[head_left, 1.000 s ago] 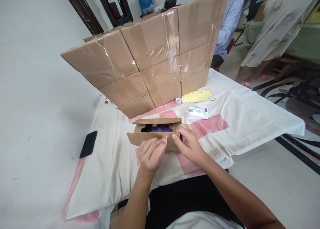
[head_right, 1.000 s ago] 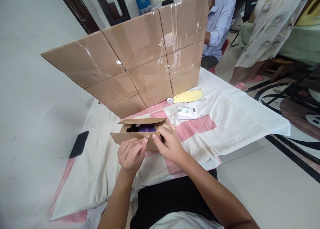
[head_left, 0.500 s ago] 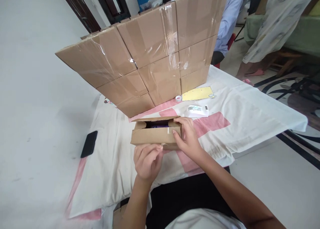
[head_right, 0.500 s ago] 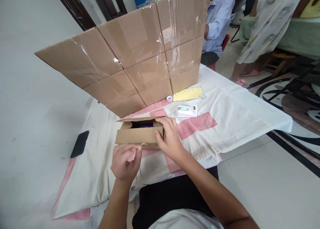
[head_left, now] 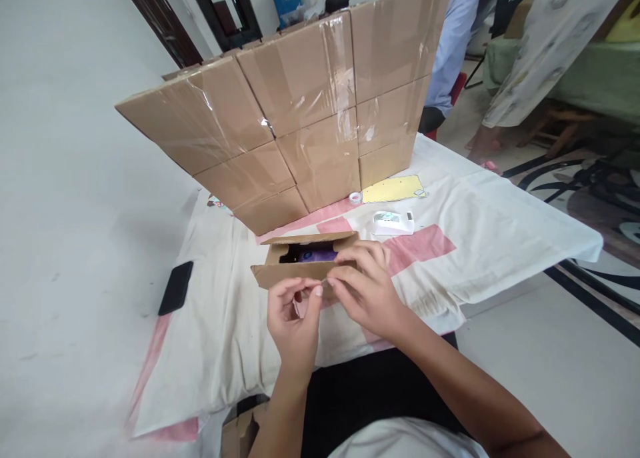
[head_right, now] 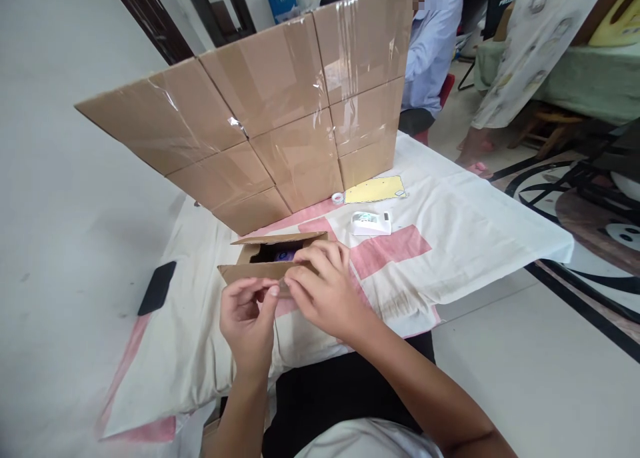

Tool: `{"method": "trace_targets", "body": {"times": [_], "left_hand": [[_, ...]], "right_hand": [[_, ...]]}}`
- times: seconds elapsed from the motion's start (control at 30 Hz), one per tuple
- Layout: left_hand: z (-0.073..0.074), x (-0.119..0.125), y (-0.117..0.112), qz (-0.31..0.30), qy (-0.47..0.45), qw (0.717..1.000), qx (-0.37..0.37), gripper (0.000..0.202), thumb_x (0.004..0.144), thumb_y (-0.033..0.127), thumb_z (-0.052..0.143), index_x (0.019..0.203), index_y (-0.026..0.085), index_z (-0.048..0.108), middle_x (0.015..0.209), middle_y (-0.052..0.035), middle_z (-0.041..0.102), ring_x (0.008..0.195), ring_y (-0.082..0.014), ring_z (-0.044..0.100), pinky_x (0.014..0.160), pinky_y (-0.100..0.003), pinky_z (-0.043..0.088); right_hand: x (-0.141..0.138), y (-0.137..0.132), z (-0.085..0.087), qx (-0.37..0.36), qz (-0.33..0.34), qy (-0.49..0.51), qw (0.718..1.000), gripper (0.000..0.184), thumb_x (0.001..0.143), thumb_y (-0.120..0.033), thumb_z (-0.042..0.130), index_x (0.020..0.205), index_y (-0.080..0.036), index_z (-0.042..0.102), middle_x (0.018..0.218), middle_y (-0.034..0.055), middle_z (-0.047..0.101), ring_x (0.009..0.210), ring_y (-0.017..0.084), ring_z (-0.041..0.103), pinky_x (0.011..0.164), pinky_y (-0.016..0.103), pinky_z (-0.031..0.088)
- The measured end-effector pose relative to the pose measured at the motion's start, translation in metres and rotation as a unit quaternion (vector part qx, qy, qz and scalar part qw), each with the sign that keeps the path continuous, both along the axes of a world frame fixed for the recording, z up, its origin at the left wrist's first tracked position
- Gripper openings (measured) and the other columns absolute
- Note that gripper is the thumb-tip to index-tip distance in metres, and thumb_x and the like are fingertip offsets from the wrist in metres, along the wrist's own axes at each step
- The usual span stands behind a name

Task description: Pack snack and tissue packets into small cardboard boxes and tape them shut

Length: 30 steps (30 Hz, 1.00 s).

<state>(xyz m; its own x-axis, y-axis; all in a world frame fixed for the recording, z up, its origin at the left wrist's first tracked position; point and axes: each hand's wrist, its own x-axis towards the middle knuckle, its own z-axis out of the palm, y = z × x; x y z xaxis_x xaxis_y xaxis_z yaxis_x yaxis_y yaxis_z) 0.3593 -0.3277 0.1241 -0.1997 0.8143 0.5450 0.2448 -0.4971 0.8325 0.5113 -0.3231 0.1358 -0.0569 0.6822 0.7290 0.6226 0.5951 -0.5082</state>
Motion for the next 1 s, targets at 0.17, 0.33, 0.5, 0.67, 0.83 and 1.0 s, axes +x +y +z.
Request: {"method": "trace_targets", "body": {"times": [0.17,0.33,0.5,0.67,0.83,1.0], "left_hand": [[-0.003,-0.014,0.021,0.107,0.176,0.974,0.094,0.036,0.089,0.024,0.072,0.121,0.025,0.056,0.124,-0.0099,0.070,0.119,-0.0238,0.065,0.103,-0.044,0.050],[0.004,-0.025,0.047,0.083,0.355,0.931,-0.002,0.063,0.094,0.031,0.062,0.151,0.026,0.037,0.156,-0.0122,0.051,0.153,-0.0309,0.035,0.121,-0.053,0.025],[0.002,-0.025,0.048,0.035,0.338,0.939,-0.059,0.066,0.096,0.028,0.059,0.155,0.031,0.029,0.134,-0.0031,0.071,0.139,-0.0245,0.052,0.122,-0.051,0.014],[-0.005,-0.032,0.046,0.013,0.309,0.947,-0.090,0.066,0.095,0.030,0.063,0.153,0.032,0.031,0.120,-0.0010,0.077,0.125,-0.0228,0.063,0.113,-0.048,0.023],[-0.007,-0.037,0.046,-0.002,0.334,0.940,-0.064,0.057,0.099,0.033,0.059,0.151,0.029,0.035,0.123,-0.0023,0.077,0.124,-0.0233,0.062,0.112,-0.048,0.024],[-0.012,-0.040,0.048,-0.005,0.360,0.933,0.000,0.050,0.101,0.031,0.058,0.148,0.028,0.041,0.116,-0.0008,0.079,0.119,-0.0223,0.065,0.109,-0.047,0.028]], "right_hand": [[0.017,0.009,0.017,-0.002,0.015,-0.013,1.000,0.013,0.099,-0.017,0.055,0.094,-0.026,0.064,0.103,0.0070,0.066,0.109,0.028,0.054,0.092,0.049,0.042],[0.035,0.023,0.033,-0.009,0.025,-0.113,0.993,0.015,0.102,-0.018,0.052,0.092,-0.022,0.063,0.103,0.0077,0.065,0.107,0.027,0.052,0.094,0.048,0.038],[0.039,0.035,0.034,-0.061,0.059,-0.207,0.975,0.016,0.103,-0.021,0.053,0.094,-0.020,0.065,0.116,0.0106,0.061,0.113,0.029,0.049,0.096,0.048,0.038],[0.033,0.040,0.027,-0.108,0.119,-0.237,0.958,0.015,0.103,-0.020,0.052,0.093,-0.019,0.064,0.120,0.0123,0.059,0.118,0.030,0.049,0.099,0.049,0.039],[0.028,0.046,0.022,-0.132,0.136,-0.251,0.949,0.013,0.103,-0.022,0.054,0.095,-0.019,0.064,0.123,0.0127,0.059,0.123,0.031,0.048,0.100,0.050,0.041],[0.028,0.055,0.021,-0.136,0.125,-0.252,0.950,0.012,0.102,-0.023,0.056,0.092,-0.019,0.061,0.126,0.0127,0.058,0.122,0.031,0.049,0.098,0.048,0.042]]}}
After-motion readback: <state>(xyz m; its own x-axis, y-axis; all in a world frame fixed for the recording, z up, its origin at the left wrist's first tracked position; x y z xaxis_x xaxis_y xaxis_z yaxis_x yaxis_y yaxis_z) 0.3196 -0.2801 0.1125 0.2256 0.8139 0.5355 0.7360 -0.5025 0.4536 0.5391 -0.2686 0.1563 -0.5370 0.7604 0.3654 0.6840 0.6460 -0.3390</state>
